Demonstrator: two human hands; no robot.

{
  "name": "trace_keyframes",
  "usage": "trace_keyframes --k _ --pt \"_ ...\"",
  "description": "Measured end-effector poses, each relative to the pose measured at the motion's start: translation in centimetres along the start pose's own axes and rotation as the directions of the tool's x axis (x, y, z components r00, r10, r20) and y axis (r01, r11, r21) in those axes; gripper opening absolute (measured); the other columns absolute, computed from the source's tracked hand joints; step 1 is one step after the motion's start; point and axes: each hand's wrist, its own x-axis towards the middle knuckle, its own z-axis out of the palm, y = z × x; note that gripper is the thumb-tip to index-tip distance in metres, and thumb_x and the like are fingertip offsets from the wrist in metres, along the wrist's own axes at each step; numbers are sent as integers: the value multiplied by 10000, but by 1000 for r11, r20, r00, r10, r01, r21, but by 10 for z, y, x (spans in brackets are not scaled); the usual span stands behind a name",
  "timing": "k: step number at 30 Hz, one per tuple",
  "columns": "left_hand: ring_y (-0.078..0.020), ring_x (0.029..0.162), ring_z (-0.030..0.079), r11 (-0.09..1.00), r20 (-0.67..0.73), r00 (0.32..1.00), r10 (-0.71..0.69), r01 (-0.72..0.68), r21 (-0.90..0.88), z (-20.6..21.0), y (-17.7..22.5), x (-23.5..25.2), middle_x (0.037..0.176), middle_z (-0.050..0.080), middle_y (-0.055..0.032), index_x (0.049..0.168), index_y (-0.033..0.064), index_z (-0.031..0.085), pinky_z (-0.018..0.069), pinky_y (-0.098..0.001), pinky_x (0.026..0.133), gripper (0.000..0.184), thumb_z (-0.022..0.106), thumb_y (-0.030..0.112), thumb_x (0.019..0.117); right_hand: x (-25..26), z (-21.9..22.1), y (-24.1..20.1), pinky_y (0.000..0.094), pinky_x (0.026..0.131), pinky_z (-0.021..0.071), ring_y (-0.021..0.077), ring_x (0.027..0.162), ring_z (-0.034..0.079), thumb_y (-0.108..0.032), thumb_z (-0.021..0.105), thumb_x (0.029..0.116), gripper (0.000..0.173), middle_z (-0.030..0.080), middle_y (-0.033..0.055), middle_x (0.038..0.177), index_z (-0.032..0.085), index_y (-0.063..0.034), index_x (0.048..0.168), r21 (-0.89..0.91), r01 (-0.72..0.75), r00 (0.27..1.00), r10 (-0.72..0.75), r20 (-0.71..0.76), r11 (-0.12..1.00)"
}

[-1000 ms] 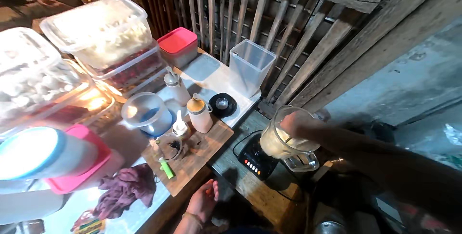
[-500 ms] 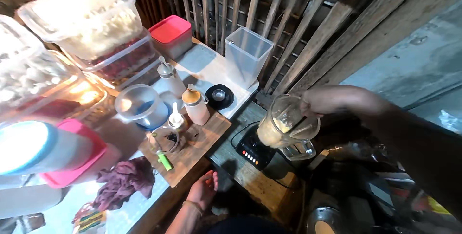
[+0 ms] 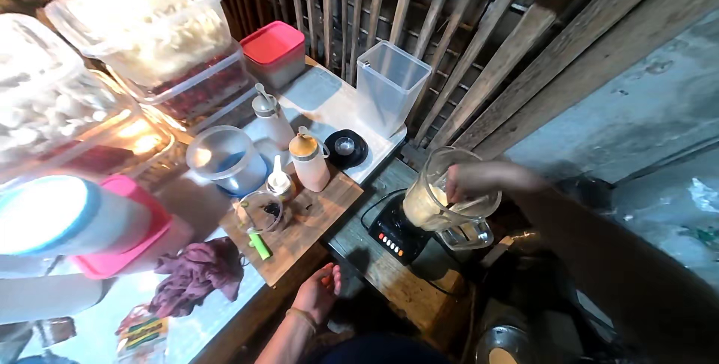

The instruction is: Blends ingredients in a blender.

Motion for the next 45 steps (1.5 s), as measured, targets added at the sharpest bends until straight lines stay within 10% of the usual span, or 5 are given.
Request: trace_keyframes --k 9,28,32,45 --pt "-89 632 613 1000 18 1000 -6 6 -13 -4 0 7 830 608 -59 1240 9 500 537 -201 585 210 406 79 1066 -21 -24 14 261 502 382 81 484 439 -20 594 1004 210 537 14 577 740 -7 855 245 5 1000 -3 -11 970" --pt "-90 642 615 995 -4 1000 -26 25 -94 -13 6 15 835 611 -64 1188 16 518 538 -194 597 171 423 63 1054 -1 -31 8 264 458 357 89 453 429 -5 622 984 221 546 22 558 742 -25 800 227 -57 998 51 31 972" --pt "-93 638 614 995 9 1000 -23 24 -93 -7 7 14 832 611 -64 1195 14 516 538 -197 592 175 427 57 1051 33 -2 4 324 583 433 128 557 498 -64 633 1000 235 572 50 645 670 -10 775 144 -114 993 110 34 983" --pt "-95 638 607 999 7 1000 -26 27 -38 -5 9 19 845 607 -63 1258 13 489 531 -206 588 221 414 64 1056 11 10 9 261 500 419 98 471 484 -34 569 1028 249 546 42 568 681 23 813 412 -24 994 67 -92 911"
